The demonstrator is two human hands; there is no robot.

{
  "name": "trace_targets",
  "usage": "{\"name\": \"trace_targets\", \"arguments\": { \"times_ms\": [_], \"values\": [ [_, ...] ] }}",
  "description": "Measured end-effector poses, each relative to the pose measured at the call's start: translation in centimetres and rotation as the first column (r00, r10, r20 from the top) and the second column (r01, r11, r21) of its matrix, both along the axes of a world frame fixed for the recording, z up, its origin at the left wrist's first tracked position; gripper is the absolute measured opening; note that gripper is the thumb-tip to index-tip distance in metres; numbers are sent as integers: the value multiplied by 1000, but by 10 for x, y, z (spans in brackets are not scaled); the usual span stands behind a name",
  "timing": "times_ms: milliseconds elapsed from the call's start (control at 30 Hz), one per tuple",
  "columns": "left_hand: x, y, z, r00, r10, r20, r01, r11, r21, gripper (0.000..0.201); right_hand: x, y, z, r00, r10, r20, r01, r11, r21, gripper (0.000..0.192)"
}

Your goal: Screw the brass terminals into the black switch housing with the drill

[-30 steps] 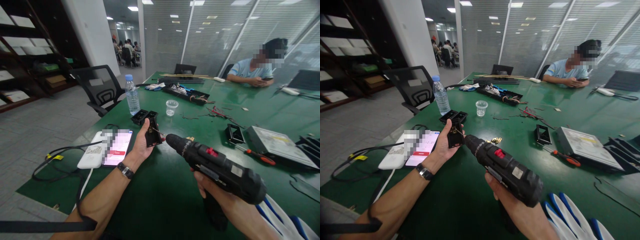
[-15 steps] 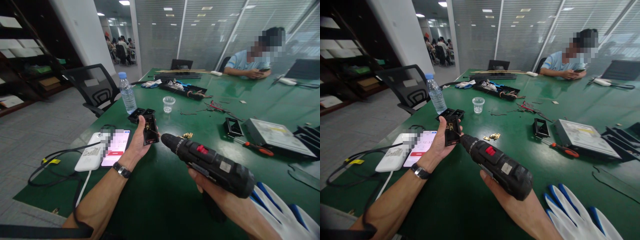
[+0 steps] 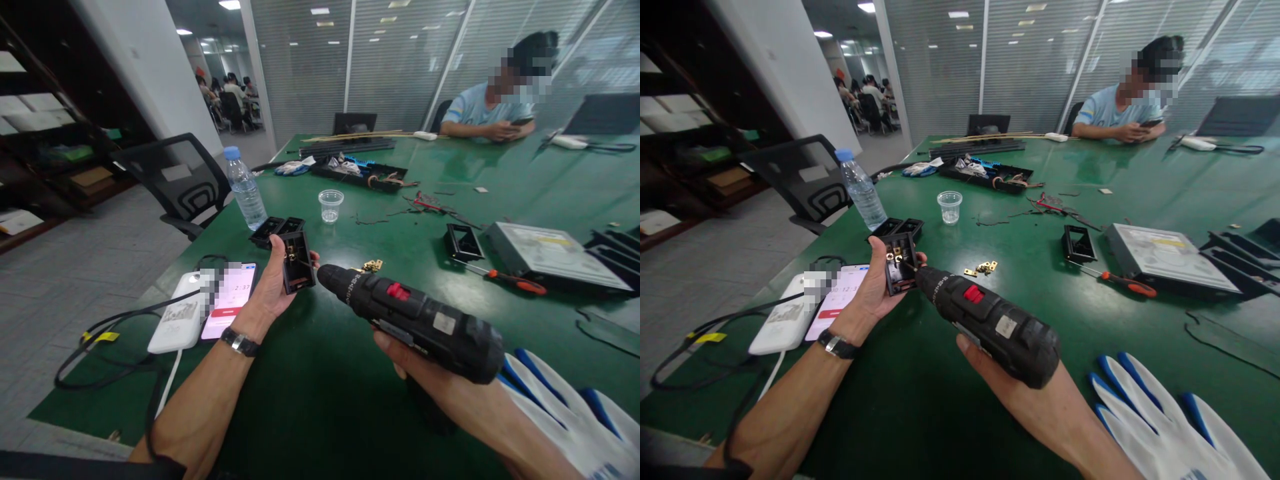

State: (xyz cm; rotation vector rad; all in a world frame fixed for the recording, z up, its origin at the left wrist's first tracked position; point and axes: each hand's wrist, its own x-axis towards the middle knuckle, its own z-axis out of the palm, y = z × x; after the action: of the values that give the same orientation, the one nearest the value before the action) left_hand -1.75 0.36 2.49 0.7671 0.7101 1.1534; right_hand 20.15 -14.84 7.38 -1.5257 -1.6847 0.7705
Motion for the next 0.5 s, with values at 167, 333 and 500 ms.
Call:
{"name": "trace_targets", "arguments": {
  "times_ms": [167,333,500],
  "values": [
    [-7,1,-3,989,16,-144,-7,998,66,73,1,0,0,999,-1,-33,-2,995,-97,26],
    [-7,2,-7,967,77,-243,-50,992,119,63,5,-1,-1,990,7,-139,-49,952,-303,37],
    [1,-1,-11,927,162,-338,-104,978,183,51,5,1,-2,966,80,-246,-167,919,-357,39]
  ]
}}
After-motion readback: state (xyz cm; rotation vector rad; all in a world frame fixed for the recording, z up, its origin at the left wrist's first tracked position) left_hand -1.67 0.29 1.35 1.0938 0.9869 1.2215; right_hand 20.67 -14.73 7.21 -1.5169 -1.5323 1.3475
